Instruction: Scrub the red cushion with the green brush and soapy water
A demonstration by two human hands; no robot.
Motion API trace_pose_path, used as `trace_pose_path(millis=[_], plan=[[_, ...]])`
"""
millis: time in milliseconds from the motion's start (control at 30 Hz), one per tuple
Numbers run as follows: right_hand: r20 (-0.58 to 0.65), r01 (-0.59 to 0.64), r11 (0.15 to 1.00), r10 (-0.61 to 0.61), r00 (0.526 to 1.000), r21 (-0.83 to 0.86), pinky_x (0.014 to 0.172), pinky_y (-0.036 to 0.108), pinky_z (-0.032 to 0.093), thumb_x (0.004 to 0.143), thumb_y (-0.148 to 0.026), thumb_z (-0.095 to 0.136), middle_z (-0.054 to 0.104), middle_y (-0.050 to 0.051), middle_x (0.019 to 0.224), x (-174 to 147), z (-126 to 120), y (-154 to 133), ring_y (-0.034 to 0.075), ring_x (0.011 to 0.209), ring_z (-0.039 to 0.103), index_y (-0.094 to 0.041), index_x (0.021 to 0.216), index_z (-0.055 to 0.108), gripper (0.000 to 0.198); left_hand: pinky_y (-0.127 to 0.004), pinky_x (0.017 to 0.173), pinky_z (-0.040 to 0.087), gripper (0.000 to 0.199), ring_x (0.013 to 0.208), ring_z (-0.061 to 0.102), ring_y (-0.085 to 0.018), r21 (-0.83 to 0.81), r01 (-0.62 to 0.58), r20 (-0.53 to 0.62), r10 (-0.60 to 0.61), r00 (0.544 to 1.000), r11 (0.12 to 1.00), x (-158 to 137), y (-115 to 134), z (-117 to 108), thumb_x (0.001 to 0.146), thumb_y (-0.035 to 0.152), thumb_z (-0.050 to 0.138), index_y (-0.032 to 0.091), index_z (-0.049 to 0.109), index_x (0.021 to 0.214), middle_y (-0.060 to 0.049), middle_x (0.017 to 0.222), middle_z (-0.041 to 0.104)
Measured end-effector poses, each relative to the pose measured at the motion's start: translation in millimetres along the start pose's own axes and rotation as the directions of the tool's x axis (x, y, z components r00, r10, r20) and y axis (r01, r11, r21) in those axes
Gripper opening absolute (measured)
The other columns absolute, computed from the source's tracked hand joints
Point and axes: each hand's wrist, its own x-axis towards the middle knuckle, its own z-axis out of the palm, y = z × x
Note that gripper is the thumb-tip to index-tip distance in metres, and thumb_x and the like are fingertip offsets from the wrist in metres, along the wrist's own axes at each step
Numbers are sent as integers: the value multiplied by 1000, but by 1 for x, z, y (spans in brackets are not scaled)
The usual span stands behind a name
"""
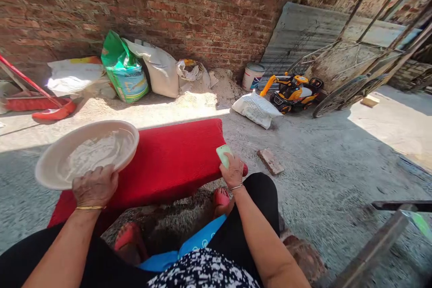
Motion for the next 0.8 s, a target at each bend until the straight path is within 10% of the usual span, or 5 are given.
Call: trace_pose_path(millis=[567,800], plan=[[100,32,999,-28,995,-32,72,36,48,88,-28,36,63,13,105,24,4,31,26,92,60,-21,130,52,46,-35,76,35,43,90,60,-24,20,26,-69,-25,997,999,-1,2,4,96,35,18,23,59,100,-7,97,69],[-93,129,989,-122,988,70,84,43,46,84,-39,51,58,13,107,13,8,7,28,96,55,-23,122,61,42,-42,79,35,37,95,59,-31,-148,17,-34,-23,999,989,-1,4,5,89,32,35,15,65,103,-16,100,67]])
